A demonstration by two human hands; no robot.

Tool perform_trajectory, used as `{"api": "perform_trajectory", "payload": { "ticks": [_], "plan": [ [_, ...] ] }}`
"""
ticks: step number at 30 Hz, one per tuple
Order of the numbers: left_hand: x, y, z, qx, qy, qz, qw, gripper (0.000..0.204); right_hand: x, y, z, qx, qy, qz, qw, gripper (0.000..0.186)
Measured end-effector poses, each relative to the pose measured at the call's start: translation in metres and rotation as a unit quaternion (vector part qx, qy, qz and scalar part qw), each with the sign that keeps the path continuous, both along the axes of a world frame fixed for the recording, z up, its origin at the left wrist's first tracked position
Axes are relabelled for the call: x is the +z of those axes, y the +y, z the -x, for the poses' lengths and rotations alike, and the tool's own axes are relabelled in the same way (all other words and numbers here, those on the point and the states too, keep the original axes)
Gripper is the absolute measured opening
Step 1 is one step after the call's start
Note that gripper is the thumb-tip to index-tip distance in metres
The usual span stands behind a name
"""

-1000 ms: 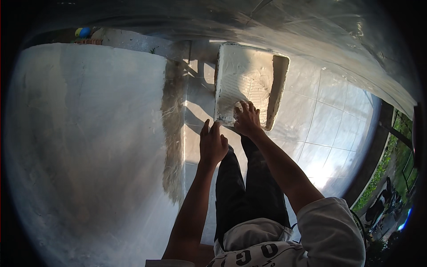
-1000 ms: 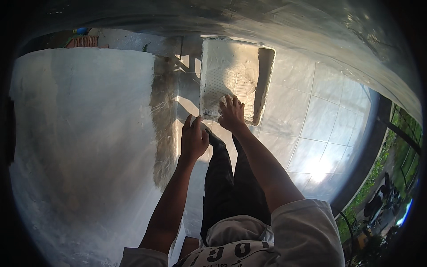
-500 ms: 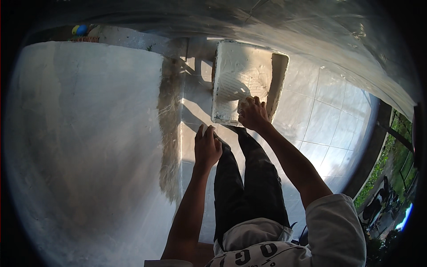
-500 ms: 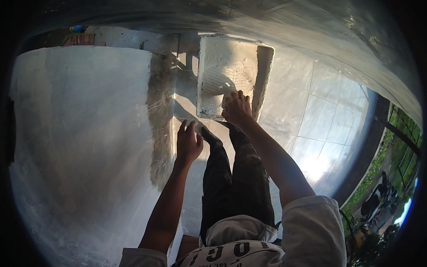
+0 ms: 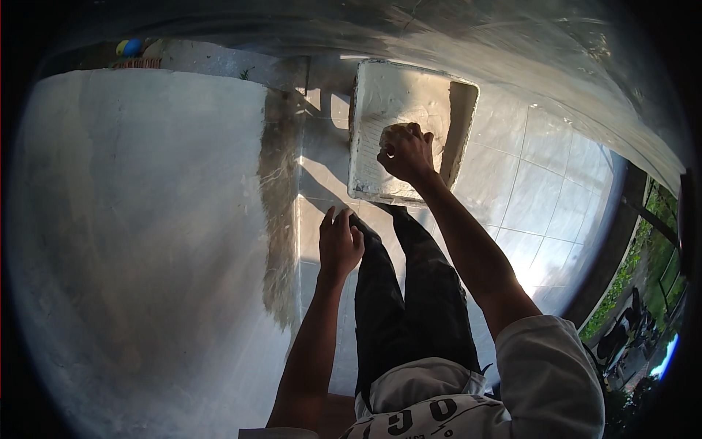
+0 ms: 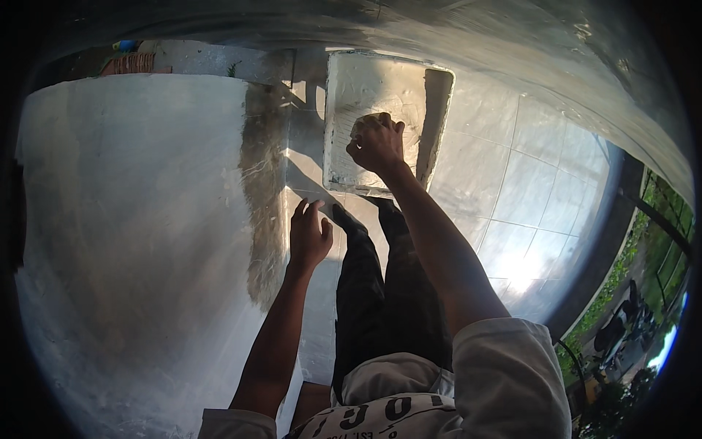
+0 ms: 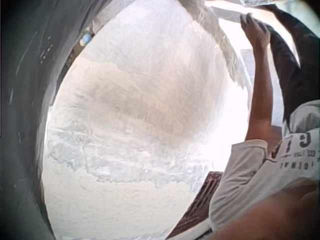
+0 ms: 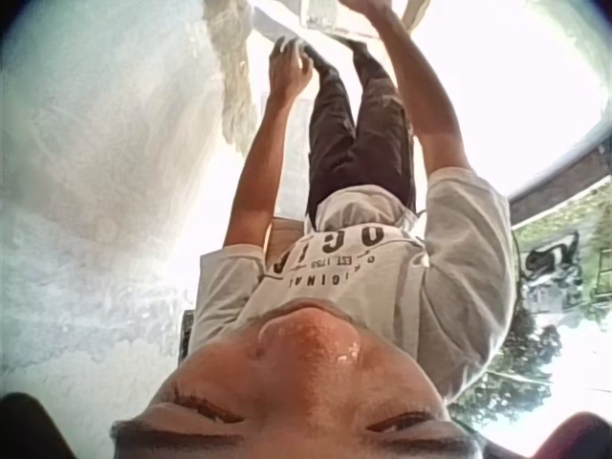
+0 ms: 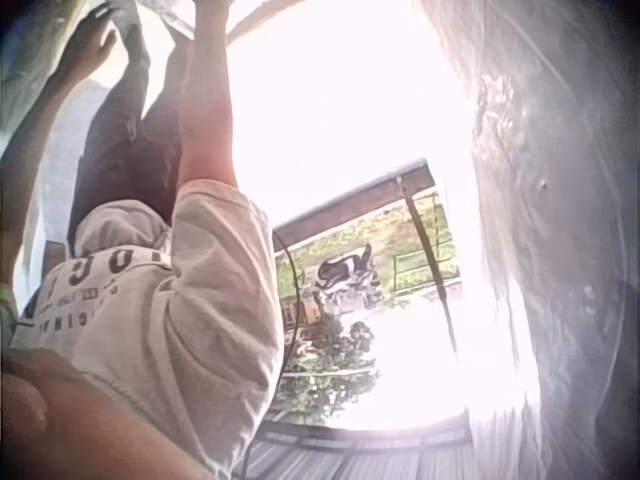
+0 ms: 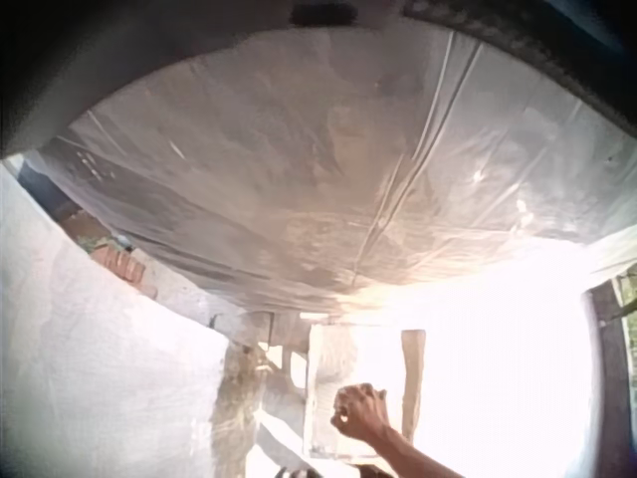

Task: The person applies plaster compound to a wall near a window frame with a putty applicator, smoothing the compound to fill and repair the wall surface.

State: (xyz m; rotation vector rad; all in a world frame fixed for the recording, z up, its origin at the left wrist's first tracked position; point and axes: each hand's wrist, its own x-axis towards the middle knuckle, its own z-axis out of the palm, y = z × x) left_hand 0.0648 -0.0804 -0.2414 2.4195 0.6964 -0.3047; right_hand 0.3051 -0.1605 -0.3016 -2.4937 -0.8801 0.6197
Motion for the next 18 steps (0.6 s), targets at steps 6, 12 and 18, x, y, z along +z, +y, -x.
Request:
{"api": "perform_trajectory", "payload": {
  "ticks": [6,12,18],
  "plan": [
    [0.002,-0.005,-0.002,-0.009,0.003,0.003,1.000,0.042,-0.032,-0.004,-0.001,0.012,-0.046,0.038,0.998,0.044],
    [0.023,-0.007,0.001,0.024,-0.045,-0.012,0.999,0.037,-0.018,-0.073,0.055,0.069,-0.004,0.107,0.992,0.040],
    [0.076,0.001,0.025,0.087,-0.087,-0.043,0.991,0.041,0.015,-0.083,0.072,-0.113,0.255,-0.116,0.953,0.032]
  ]
}}
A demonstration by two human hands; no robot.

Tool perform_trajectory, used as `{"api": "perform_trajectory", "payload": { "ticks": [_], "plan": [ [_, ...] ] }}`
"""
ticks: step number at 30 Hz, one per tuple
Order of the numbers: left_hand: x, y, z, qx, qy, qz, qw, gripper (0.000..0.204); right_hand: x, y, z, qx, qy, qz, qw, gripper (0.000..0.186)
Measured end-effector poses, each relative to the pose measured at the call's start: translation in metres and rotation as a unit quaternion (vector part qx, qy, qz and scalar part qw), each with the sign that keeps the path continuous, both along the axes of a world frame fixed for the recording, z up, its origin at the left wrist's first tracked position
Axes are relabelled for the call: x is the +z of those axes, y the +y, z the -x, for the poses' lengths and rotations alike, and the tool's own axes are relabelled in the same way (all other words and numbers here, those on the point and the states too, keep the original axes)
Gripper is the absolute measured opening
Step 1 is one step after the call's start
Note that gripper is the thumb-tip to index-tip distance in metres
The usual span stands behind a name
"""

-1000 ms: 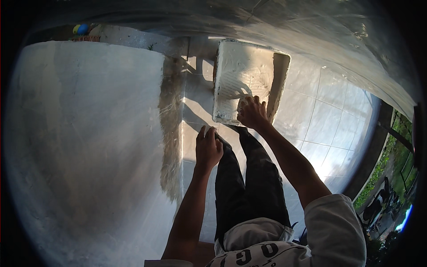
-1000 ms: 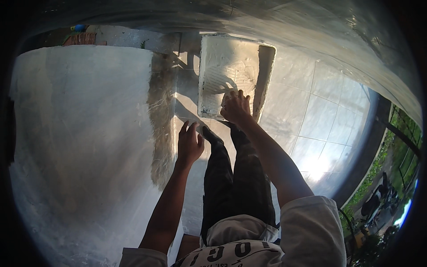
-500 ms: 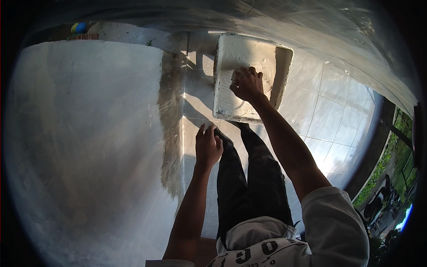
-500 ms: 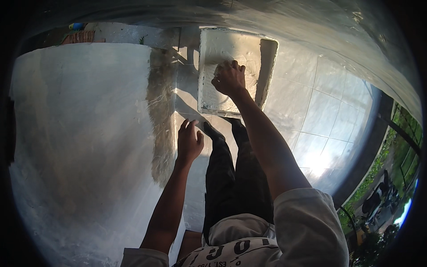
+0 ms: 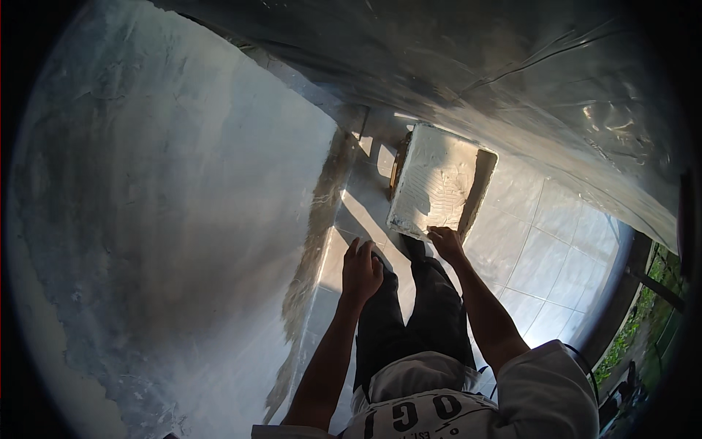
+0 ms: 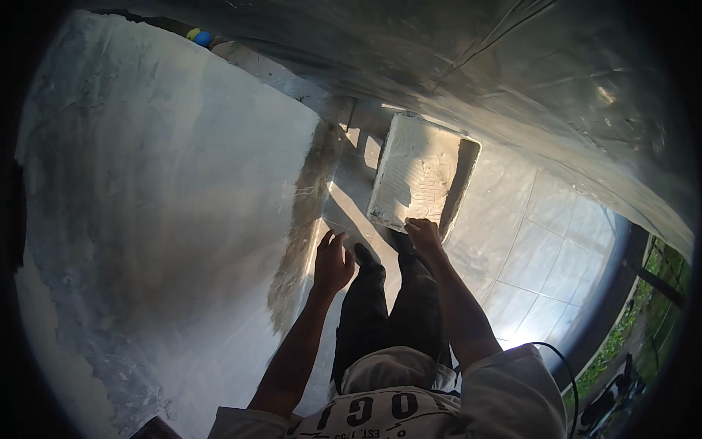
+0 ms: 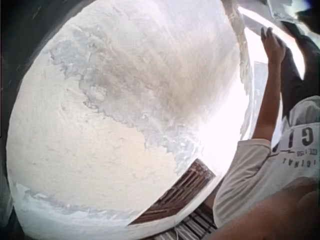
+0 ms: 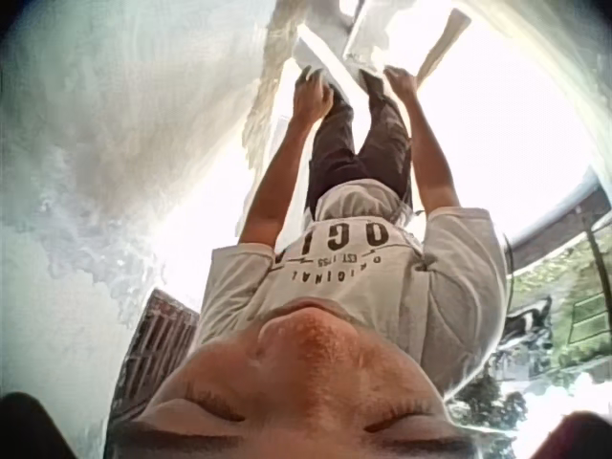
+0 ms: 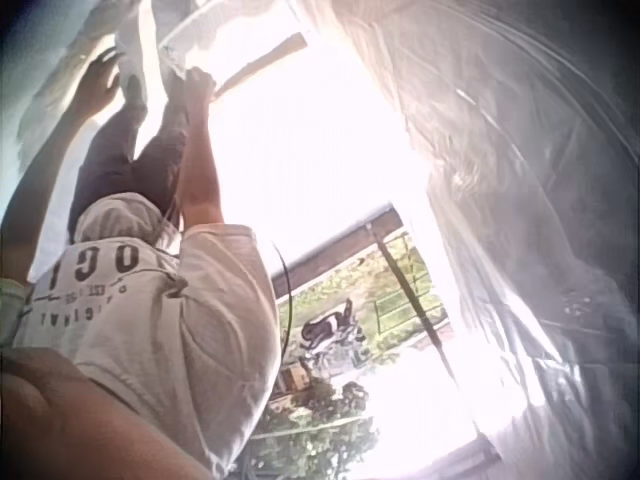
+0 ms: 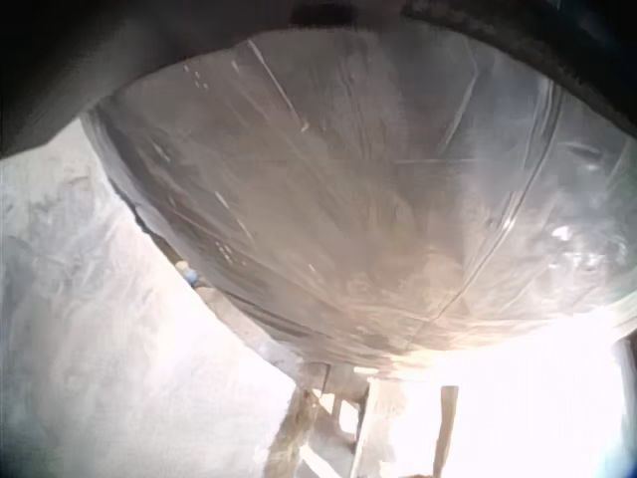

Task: The person applies plaster compound to a wall near a window frame with a putty applicator, smoothing the compound to fill and repair the wall surface.

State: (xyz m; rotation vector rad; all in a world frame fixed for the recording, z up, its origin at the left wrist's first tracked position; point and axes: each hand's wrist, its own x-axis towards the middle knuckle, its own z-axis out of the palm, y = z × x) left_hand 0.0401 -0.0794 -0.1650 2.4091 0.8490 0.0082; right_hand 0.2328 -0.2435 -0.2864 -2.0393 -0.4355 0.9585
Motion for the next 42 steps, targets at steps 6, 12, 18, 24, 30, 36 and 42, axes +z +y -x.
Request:
{"api": "perform_trajectory", "payload": {
  "ticks": [6,12,18,24,30,36,42],
  "plan": [
    [0.078,0.010,0.037,0.118,-0.076,-0.048,0.989,0.043,0.109,0.074,0.025,-0.028,0.421,-0.207,0.883,0.027],
    [0.176,0.032,0.118,0.223,-0.155,-0.214,0.938,0.035,0.259,0.173,0.080,0.124,0.616,-0.383,0.677,0.056],
    [0.278,0.064,0.191,0.211,-0.185,-0.383,0.880,0.028,0.388,0.239,0.157,0.304,0.628,-0.463,0.547,0.071],
    [0.354,0.089,0.259,0.134,-0.189,-0.501,0.834,0.026,0.454,0.268,0.215,0.348,0.628,-0.517,0.466,0.082],
    [0.361,0.110,0.332,0.030,-0.173,-0.538,0.825,0.020,0.482,0.267,0.255,0.319,0.515,-0.611,0.510,0.078],
    [0.350,0.119,0.336,-0.010,-0.136,-0.615,0.777,0.022,0.508,0.271,0.277,0.223,-0.232,-0.685,0.653,0.065],
    [0.348,0.122,0.338,-0.017,-0.137,-0.613,0.778,0.022,0.510,0.288,0.287,0.162,-0.394,-0.673,0.605,0.060]
  ]
}}
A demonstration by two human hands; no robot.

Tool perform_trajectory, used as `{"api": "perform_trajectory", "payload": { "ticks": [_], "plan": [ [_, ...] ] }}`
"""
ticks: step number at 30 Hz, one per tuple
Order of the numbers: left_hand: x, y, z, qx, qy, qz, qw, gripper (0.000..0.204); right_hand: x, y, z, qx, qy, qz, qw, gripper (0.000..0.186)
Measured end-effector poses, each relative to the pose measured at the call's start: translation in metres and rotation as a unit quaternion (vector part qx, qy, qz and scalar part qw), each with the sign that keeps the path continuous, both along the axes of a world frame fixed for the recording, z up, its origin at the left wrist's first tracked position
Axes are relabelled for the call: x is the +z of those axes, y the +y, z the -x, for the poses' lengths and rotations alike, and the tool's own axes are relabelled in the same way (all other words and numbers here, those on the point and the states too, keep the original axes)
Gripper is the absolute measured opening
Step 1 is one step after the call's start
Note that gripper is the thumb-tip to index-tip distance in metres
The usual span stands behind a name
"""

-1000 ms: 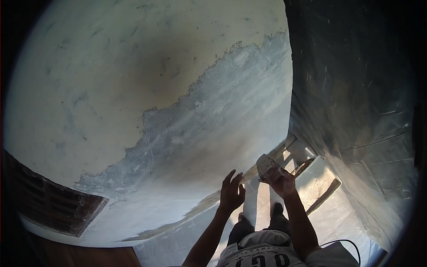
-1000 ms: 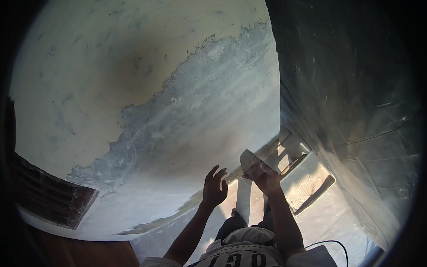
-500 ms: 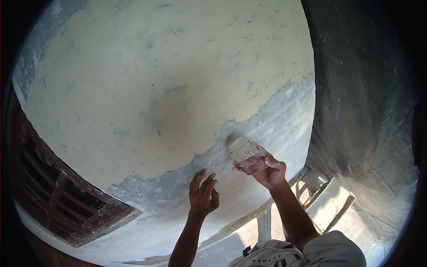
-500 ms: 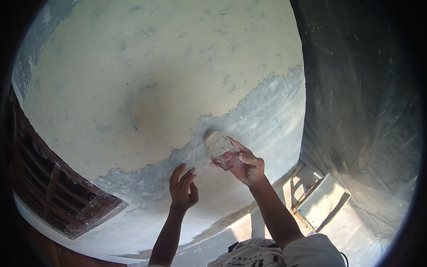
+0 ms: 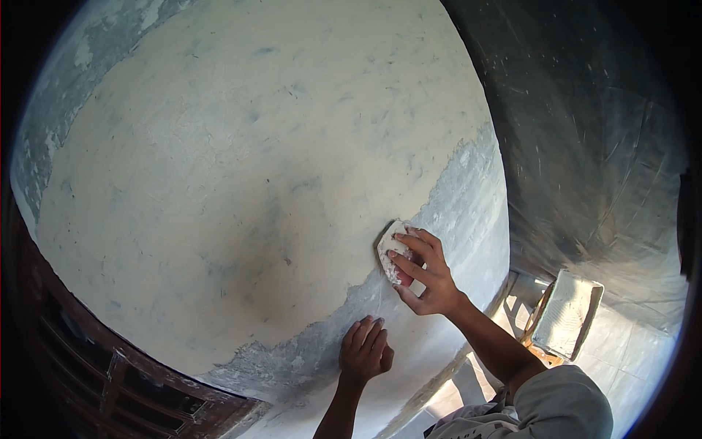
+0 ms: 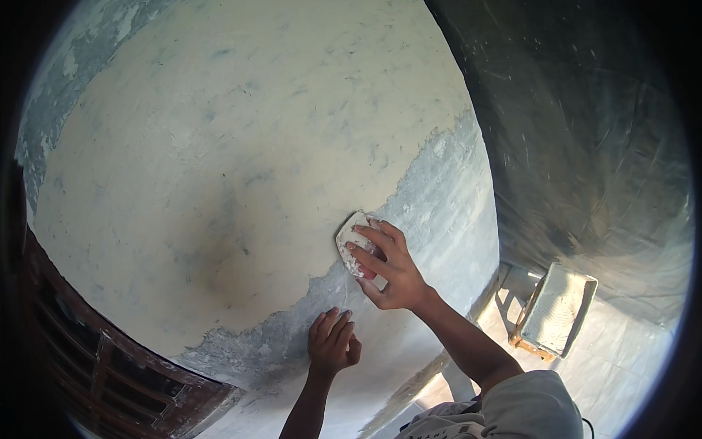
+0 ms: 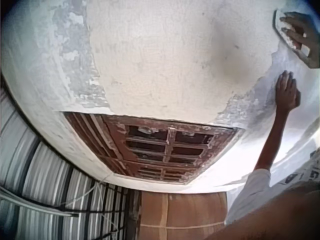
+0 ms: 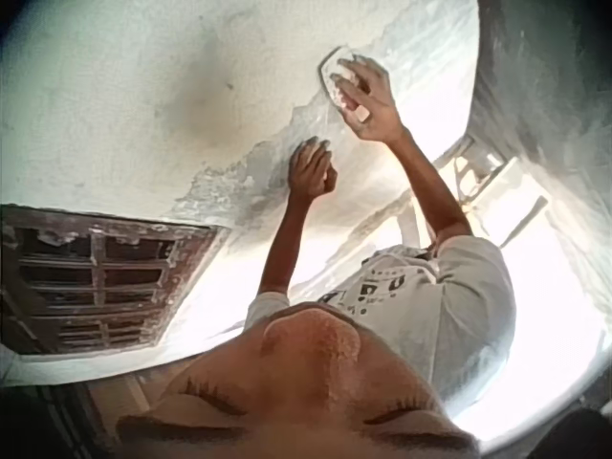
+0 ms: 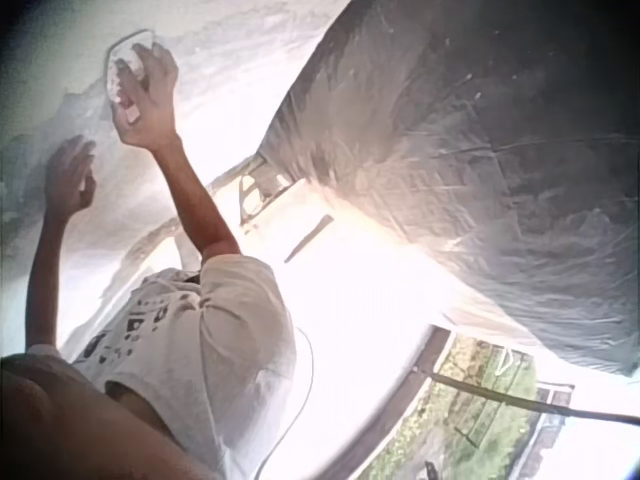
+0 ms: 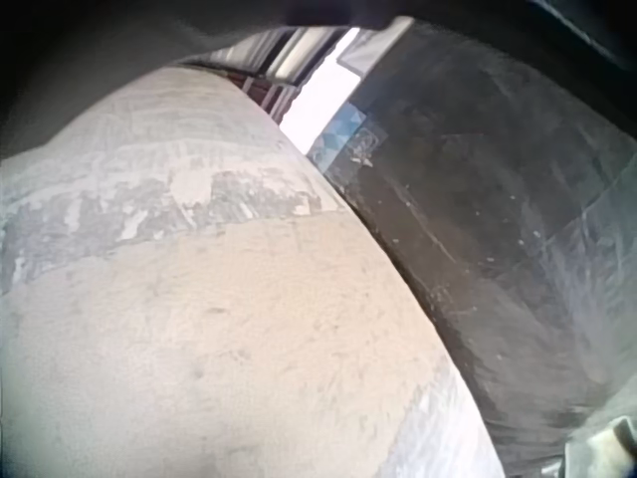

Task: The person applies plaster compound to a wall near a window frame with a putty applicator, smoothing the compound to fill and repair the wall surface.

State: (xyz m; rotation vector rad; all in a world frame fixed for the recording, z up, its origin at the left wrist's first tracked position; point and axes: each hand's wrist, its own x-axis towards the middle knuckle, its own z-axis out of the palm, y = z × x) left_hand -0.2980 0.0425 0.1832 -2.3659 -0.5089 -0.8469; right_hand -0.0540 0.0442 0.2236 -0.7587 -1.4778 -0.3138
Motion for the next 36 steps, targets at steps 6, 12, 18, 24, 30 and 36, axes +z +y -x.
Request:
{"api": "perform_trajectory", "payload": {
  "ticks": [6,12,18,24,30,36],
  "plan": [
    [0.003,0.001,-0.001,-0.025,-0.006,0.019,0.999,0.019,-0.023,0.010,0.001,-0.048,-0.023,0.044,0.998,0.063],
    [0.000,0.001,0.002,-0.031,-0.015,0.028,0.999,0.020,-0.009,0.005,0.003,-0.035,-0.004,0.017,0.999,0.065],
    [0.002,-0.001,0.000,-0.033,-0.015,0.027,0.999,0.019,-0.023,0.003,0.002,-0.058,-0.018,0.027,0.998,0.064],
    [0.001,0.001,0.001,-0.042,-0.023,0.031,0.998,0.019,0.000,0.005,0.006,-0.061,0.001,0.012,0.998,0.063],
    [0.001,-0.001,0.001,-0.045,-0.031,0.023,0.998,0.019,-0.030,-0.004,0.012,-0.040,0.001,0.050,0.998,0.060],
    [0.000,0.002,0.001,-0.054,-0.032,0.027,0.998,0.019,-0.008,0.012,0.009,-0.066,0.007,0.053,0.996,0.067]
  ]
}}
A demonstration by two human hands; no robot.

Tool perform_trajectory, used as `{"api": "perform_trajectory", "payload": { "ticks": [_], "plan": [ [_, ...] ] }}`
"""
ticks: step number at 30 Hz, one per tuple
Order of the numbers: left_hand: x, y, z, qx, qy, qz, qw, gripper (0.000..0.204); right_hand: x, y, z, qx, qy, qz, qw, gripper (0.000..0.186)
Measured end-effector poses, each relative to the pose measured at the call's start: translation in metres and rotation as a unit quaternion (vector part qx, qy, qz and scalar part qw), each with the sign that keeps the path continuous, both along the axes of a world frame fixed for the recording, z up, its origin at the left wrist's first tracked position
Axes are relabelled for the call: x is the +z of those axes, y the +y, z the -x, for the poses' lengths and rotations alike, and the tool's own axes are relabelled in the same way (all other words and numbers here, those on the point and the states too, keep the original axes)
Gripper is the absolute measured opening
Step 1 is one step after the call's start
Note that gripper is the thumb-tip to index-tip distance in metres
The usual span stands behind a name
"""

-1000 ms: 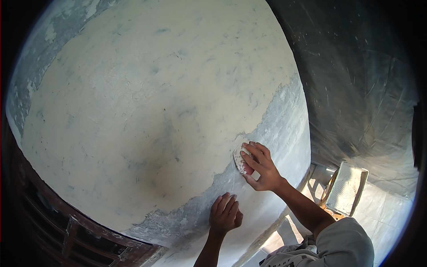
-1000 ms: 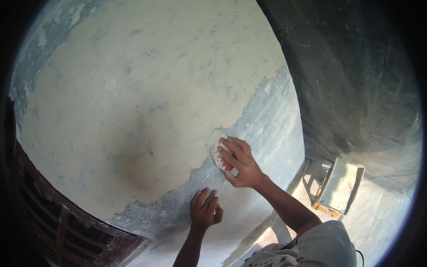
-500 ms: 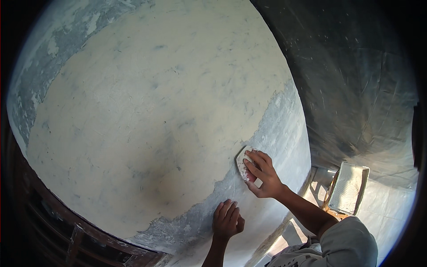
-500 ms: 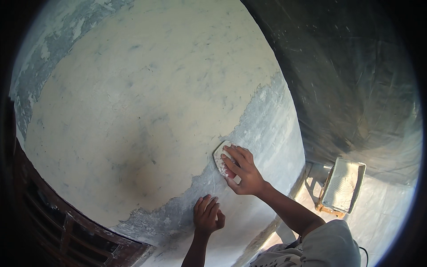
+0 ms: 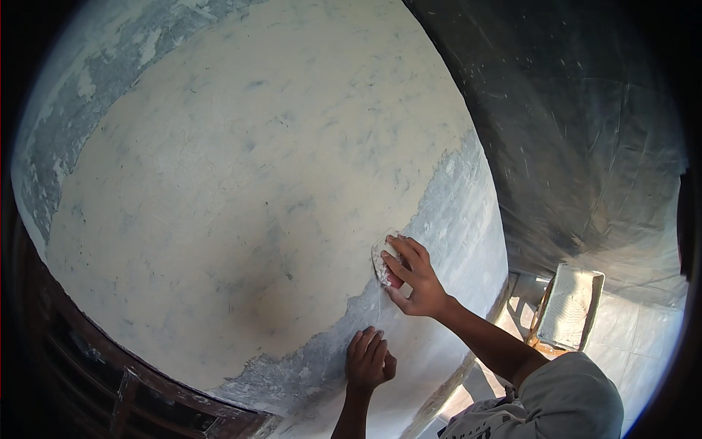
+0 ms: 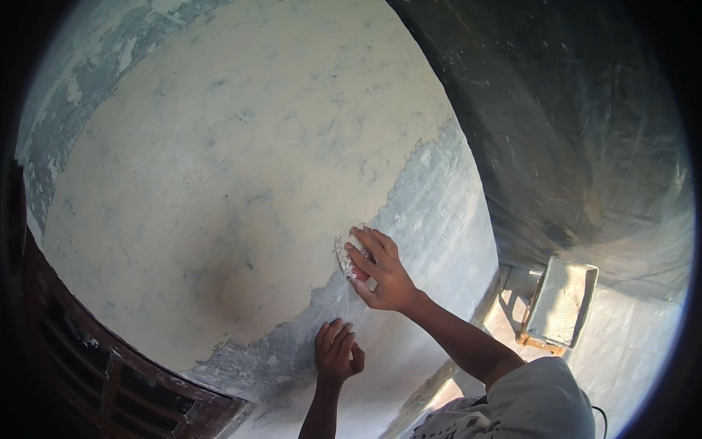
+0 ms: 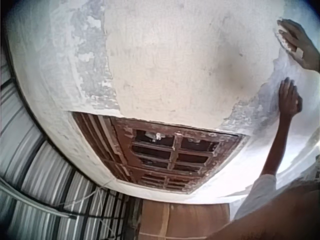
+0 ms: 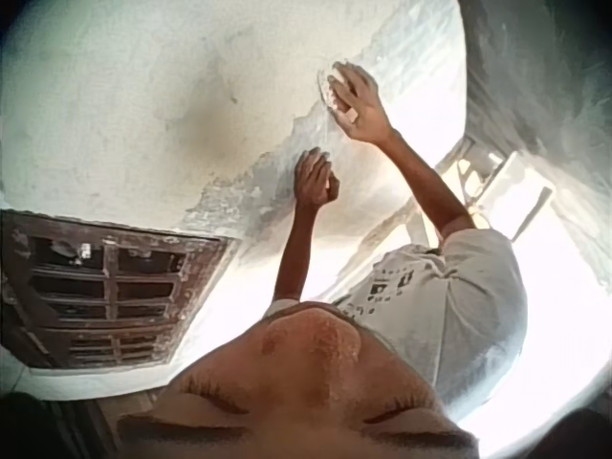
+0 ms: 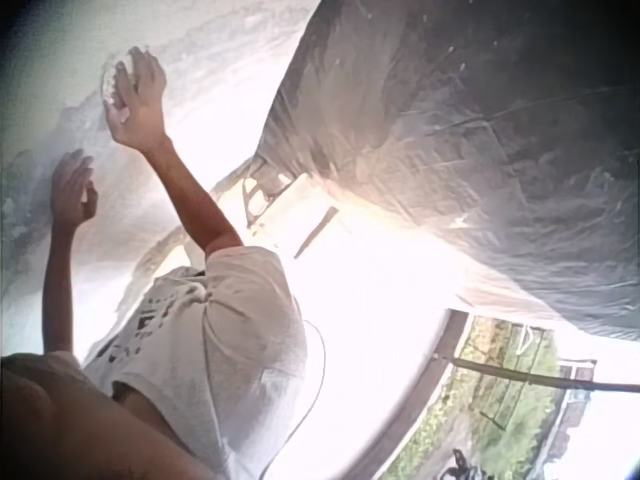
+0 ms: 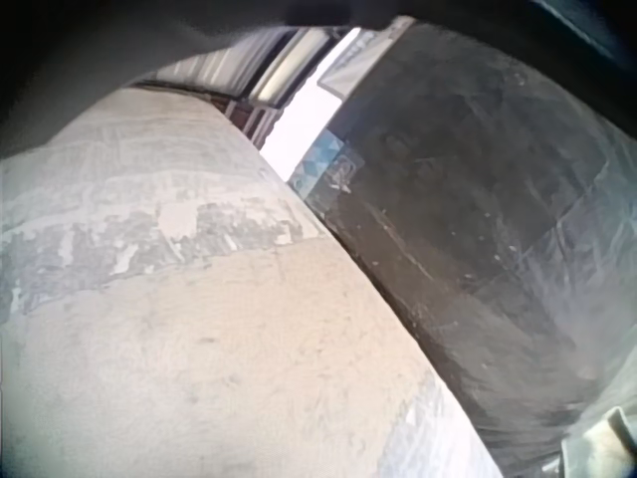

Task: The person applies plaster compound to a wall near a window frame with a putty applicator, smoothing the compound to fill and repair the wall surface.

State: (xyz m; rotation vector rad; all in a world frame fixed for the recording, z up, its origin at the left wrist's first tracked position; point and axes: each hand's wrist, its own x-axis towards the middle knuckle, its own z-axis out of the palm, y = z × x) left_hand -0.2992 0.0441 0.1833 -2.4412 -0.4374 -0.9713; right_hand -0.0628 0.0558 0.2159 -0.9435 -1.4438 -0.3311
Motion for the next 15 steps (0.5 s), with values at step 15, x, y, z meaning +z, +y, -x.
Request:
{"api": "perform_trajectory", "payload": {
  "ticks": [15],
  "plan": [
    [-0.001,-0.001,-0.001,0.007,-0.003,-0.012,1.000,0.018,-0.033,-0.024,0.032,0.048,0.058,0.015,0.997,0.067]
  ]
}}
